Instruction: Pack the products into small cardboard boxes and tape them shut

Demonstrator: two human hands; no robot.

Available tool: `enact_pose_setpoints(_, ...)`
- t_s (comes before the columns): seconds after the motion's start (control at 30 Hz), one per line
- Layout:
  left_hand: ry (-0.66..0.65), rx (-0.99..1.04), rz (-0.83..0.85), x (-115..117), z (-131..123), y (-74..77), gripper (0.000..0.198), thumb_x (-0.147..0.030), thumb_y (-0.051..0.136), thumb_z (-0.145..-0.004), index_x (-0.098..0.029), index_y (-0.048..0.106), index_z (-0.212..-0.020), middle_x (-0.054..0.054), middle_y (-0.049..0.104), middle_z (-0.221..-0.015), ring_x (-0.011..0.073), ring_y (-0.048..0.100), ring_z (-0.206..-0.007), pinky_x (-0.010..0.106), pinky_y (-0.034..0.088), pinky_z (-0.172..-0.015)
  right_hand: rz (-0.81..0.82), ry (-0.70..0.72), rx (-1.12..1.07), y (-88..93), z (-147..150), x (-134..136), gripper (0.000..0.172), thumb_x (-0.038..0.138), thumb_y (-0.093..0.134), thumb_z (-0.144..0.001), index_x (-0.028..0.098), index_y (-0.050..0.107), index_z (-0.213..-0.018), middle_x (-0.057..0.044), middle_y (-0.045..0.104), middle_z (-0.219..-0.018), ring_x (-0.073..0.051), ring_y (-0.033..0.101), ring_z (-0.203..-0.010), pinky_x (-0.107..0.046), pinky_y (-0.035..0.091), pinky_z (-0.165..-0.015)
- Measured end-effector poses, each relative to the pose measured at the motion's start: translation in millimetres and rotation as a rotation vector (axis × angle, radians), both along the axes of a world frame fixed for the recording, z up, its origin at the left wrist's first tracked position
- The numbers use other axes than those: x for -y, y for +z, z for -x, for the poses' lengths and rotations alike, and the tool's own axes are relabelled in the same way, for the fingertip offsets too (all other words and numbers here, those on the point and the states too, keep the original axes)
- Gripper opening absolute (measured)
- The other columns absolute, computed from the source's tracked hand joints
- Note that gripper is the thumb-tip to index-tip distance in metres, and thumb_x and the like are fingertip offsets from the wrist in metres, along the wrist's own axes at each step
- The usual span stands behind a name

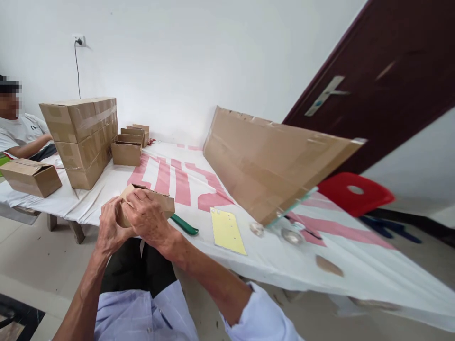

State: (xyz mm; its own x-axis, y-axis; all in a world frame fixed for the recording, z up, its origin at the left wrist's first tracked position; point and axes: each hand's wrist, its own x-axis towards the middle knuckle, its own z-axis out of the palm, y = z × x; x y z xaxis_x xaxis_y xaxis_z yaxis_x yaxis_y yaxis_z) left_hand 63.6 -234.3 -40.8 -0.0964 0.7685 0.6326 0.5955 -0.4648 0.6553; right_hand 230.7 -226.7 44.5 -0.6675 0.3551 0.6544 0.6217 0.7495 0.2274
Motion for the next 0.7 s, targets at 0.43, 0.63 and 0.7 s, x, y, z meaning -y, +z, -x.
enact_pose_setpoints(0.43,0.043,-0.057,0.032,11,-13,4.1,0.09,-0.027,0.091,-0.068,-0.026,0.051,-0.148,0.018,0.059,-0.154,0.044,0.05,-0.146,0.062,0.042,-0.115,0.037,-0.13,0.304,4.5,10,-10,0.023,0.014,0.061,-0.1,0.012,0.076,-0.118,-0.016,0.071,-0.113,-0.033,0.056,-0.117,-0.046,0.043,-0.093)
enact_pose_setpoints(0.63,0.078,-0.094,0.069,16,-17,10.1,0.086,-0.029,0.089,-0.068,-0.022,0.052,-0.145,0.019,0.059,-0.154,0.0415,0.051,-0.145,0.06,0.046,-0.113,0.082,-0.165,0.368,12.7,11,-4,0.027,0.013,0.056,-0.103,0.013,0.076,-0.122,-0.016,0.071,-0.113,-0.031,0.057,-0.113,-0.043,0.042,-0.091)
enact_pose_setpoints(0.7,0.08,-0.093,0.078,16,-17,11.1,0.086,-0.029,0.09,-0.067,-0.022,0.052,-0.144,0.019,0.059,-0.153,0.0415,0.052,-0.145,0.06,0.046,-0.112,0.096,-0.17,0.373,13.4,11,-4,0.027,0.014,0.056,-0.103,0.014,0.076,-0.122,-0.016,0.071,-0.113,-0.031,0.057,-0.113,-0.043,0.042,-0.091)
